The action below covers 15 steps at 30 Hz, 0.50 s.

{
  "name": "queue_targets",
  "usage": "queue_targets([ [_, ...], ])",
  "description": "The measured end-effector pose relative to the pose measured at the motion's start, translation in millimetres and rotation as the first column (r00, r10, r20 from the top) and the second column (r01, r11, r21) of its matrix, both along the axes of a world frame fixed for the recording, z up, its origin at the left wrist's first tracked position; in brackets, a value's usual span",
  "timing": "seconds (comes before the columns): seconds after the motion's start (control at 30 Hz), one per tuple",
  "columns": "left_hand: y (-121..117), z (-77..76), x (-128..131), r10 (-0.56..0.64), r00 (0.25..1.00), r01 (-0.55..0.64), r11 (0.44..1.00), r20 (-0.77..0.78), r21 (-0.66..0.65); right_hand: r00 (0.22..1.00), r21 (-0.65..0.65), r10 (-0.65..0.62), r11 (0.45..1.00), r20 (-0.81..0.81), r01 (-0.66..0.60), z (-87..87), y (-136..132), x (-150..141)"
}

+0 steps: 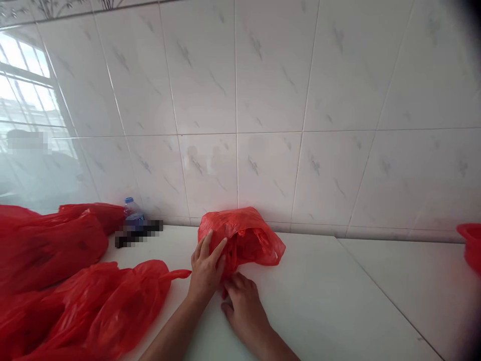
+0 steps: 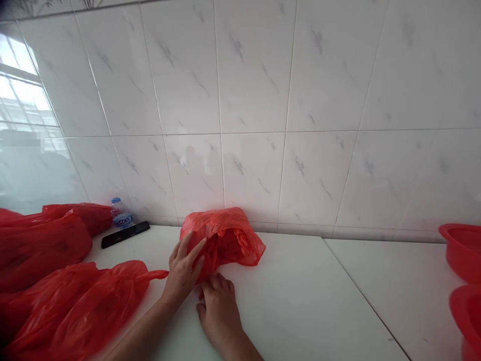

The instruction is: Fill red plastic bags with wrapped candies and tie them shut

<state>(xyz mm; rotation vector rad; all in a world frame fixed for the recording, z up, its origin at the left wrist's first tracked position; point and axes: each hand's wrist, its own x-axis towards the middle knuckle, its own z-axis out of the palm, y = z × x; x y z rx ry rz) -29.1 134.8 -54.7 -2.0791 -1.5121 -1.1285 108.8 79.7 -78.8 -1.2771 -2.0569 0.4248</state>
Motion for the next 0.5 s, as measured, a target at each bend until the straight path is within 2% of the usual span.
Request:
queue_targets([
  [0.17,6,-0.1,6,0.001,0.996,-0.005,0.999,-0.091,-0.042,0.995,-0.089,0.078,0.993,-0.056,-0.083,-5.6,-18,17],
  [0.37,13,-4.7,5,0.044,0.996,-0.051,0.995,-0.079,-0.082,0.968,-0.202,0.240,0.947,-0.070,-0.250,-17.6,-45,60],
  [0.43,13,-5.3,2,0.064,0.996,-0.070,0.994,-0.066,-0.088,0.962,-0.257,0.231,0.930,-0.142,-0.262,-20.4,-56,79],
  [0.5,15,-6.2,-1,0.088,0.995,-0.092,0.992,-0.050,-0.092,0.959,-0.323,0.163,0.917,-0.232,-0.234,-24.2,-71,99],
])
